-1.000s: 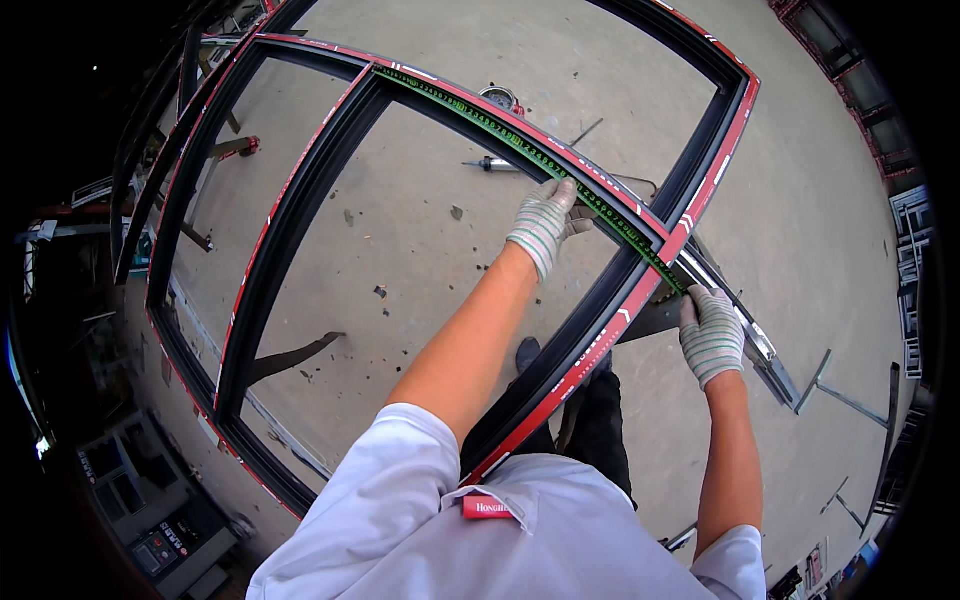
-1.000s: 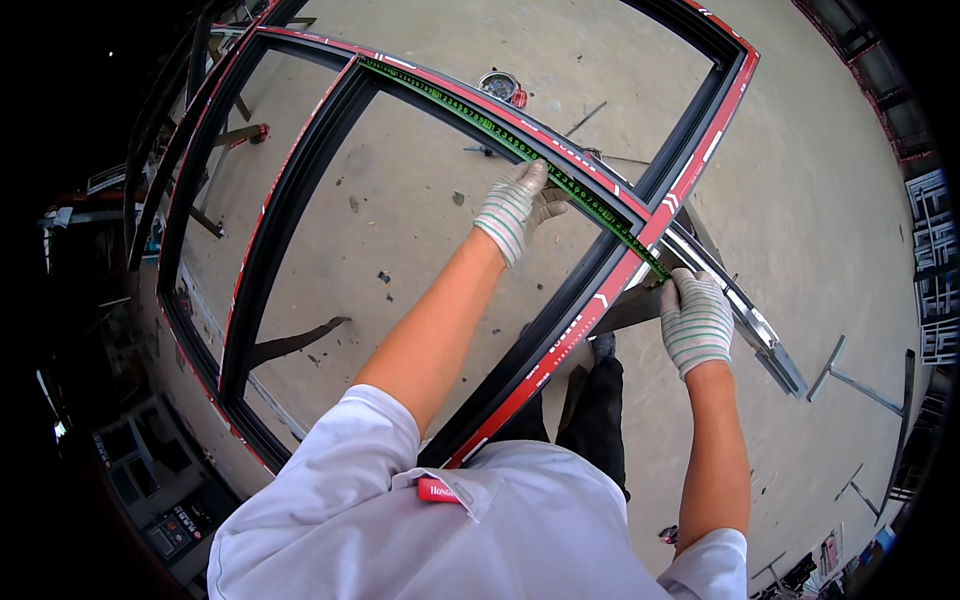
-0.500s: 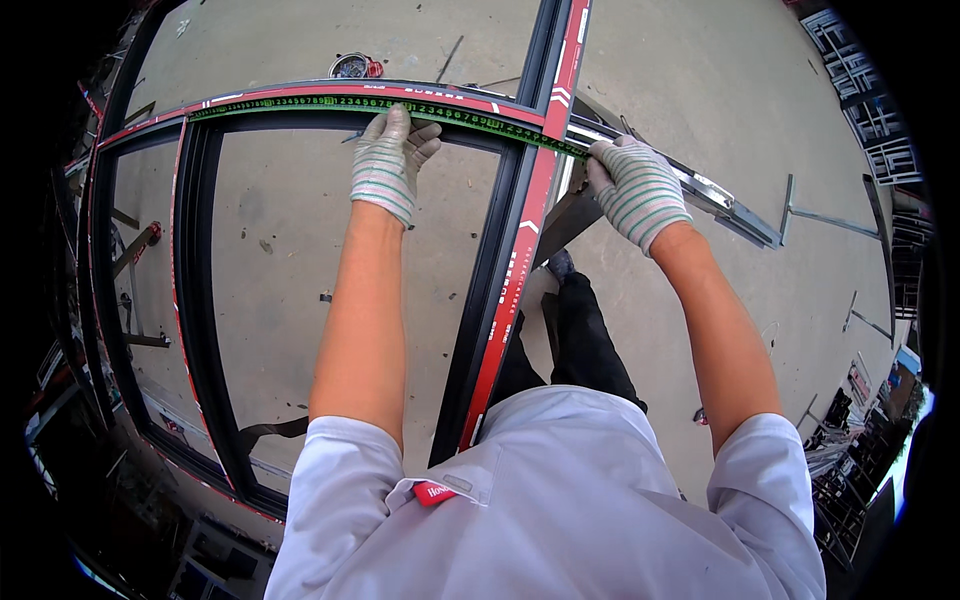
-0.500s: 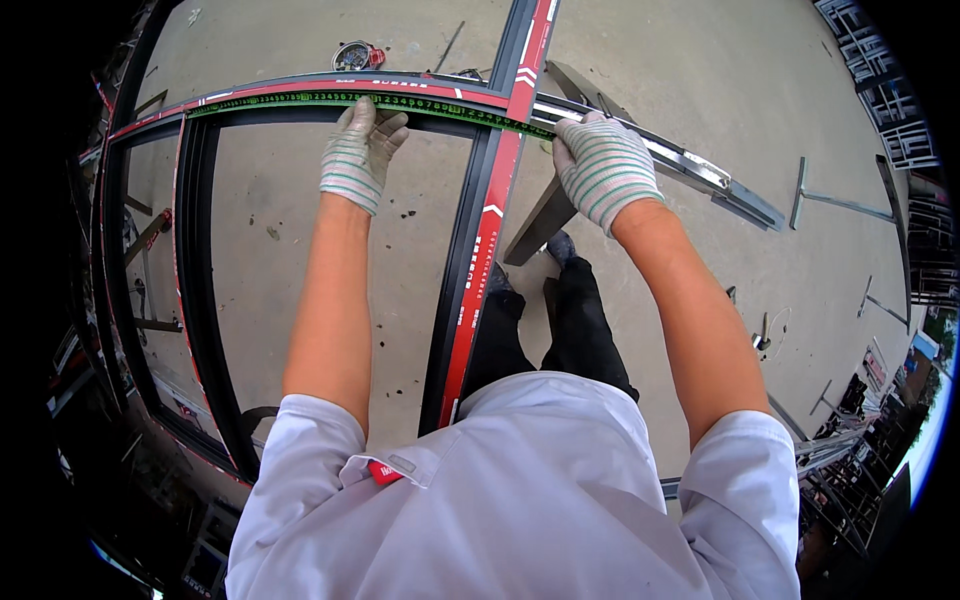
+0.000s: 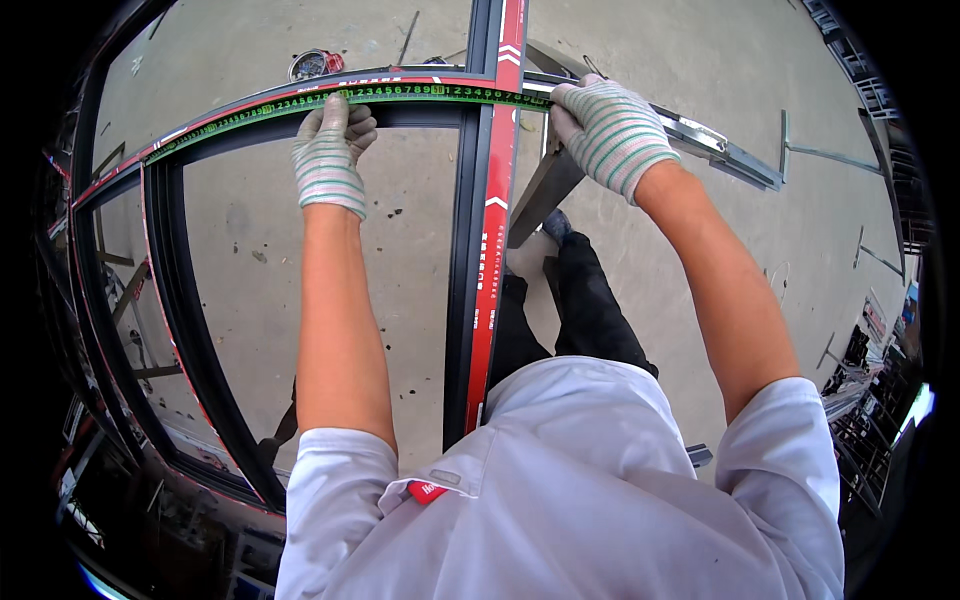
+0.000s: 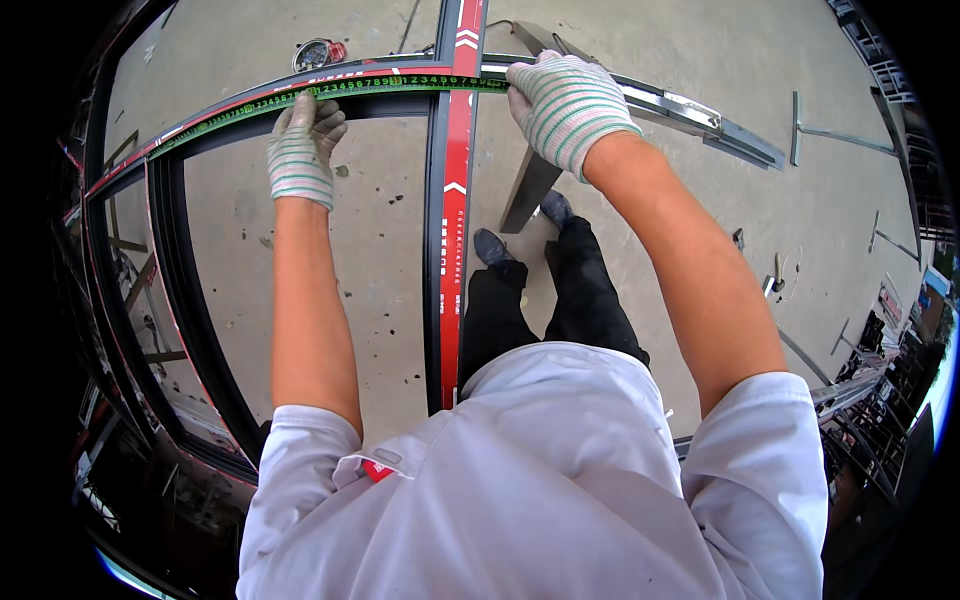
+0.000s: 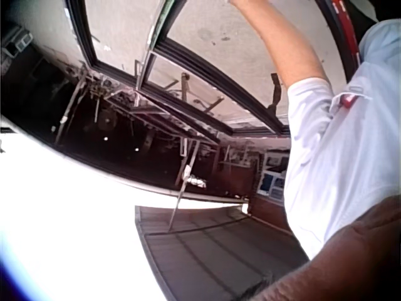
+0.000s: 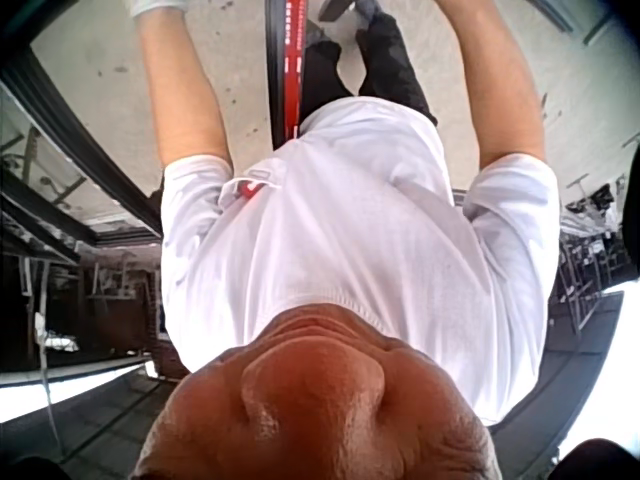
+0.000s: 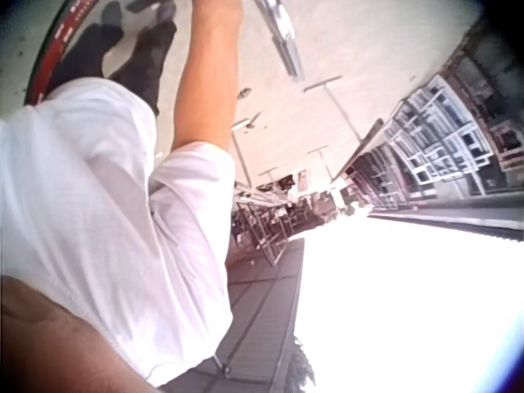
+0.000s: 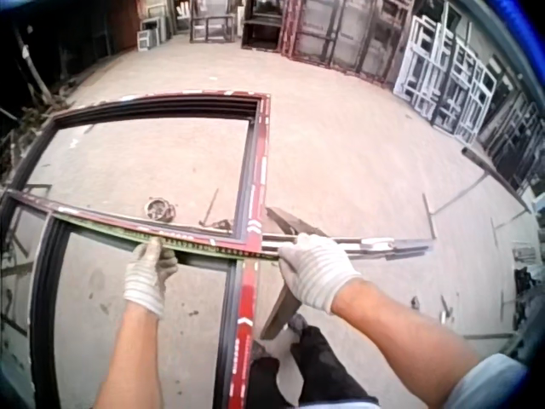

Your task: The person measures multiple window frame sections with a tape measure in a workshop. They measure individual frame pieces on the floor and then measure the assembled frame on a stand, checking dimensions at various points.

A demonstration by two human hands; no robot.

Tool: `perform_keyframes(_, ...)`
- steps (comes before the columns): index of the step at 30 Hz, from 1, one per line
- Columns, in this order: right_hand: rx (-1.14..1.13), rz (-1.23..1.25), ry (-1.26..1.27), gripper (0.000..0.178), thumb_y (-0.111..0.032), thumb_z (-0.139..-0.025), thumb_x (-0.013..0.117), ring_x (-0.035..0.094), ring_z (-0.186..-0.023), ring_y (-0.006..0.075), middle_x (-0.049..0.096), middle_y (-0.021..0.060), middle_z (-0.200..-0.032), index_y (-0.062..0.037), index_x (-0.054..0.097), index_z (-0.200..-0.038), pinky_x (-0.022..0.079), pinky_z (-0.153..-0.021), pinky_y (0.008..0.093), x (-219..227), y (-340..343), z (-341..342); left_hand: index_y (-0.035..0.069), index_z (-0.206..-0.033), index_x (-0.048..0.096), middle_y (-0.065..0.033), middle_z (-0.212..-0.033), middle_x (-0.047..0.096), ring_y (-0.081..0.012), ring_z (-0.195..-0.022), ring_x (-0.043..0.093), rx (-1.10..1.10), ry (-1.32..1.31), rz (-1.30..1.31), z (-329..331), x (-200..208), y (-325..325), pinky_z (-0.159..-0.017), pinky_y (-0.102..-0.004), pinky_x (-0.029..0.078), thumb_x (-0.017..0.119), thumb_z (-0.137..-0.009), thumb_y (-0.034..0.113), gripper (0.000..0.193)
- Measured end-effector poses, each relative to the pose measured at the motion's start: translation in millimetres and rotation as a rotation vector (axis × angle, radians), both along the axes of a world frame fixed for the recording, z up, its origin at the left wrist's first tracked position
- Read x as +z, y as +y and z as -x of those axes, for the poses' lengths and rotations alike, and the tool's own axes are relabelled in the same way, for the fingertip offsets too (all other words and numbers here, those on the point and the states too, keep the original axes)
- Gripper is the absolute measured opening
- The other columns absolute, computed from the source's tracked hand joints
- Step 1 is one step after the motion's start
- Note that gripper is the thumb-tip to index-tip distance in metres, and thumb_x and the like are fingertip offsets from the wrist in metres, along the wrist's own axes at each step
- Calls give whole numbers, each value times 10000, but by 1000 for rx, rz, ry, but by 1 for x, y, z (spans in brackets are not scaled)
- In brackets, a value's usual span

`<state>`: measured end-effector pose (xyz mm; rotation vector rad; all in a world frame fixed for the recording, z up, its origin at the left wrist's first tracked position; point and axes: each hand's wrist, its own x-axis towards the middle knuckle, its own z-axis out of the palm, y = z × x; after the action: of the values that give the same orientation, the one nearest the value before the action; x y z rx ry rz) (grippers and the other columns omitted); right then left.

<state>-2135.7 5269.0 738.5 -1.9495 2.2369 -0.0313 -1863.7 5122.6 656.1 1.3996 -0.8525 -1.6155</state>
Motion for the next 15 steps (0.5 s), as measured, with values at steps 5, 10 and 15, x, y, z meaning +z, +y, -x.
perform_keyframes(5, 7, 29, 9, 205, -221, -981, 583, 689, -923, 361, 689, 171, -941, -93, 734, -1032, 561, -848, 464, -5, -2, 3, 37, -1029, 664, -112, -880, 727, -193, -735, 719, 3, -25, 28, 0, -1, -1, -664, -318, 617, 740, -985, 296, 273)
perform_keyframes(10, 18, 54, 5, 199, -222, -979, 596, 691, -922, 360, 694, 177, -933, -89, 737, -1023, 562, -854, 464, -7, 0, 5, 41, -992, 676, -104, -844, 721, -189, -703, 712, 4, -49, 33, 3, 0, -2, -656, -317, 616, 748, -979, 302, 272)
perform_keyframes(15, 14, 51, 14, 201, -223, -983, 600, 696, -925, 357, 698, 182, -921, -81, 738, -1016, 563, -865, 458, -5, -2, 4, 41, -973, 679, -105, -833, 717, -186, -697, 708, 0, -45, 32, 2, 2, -2, -649, -313, 614, 757, -971, 309, 279)
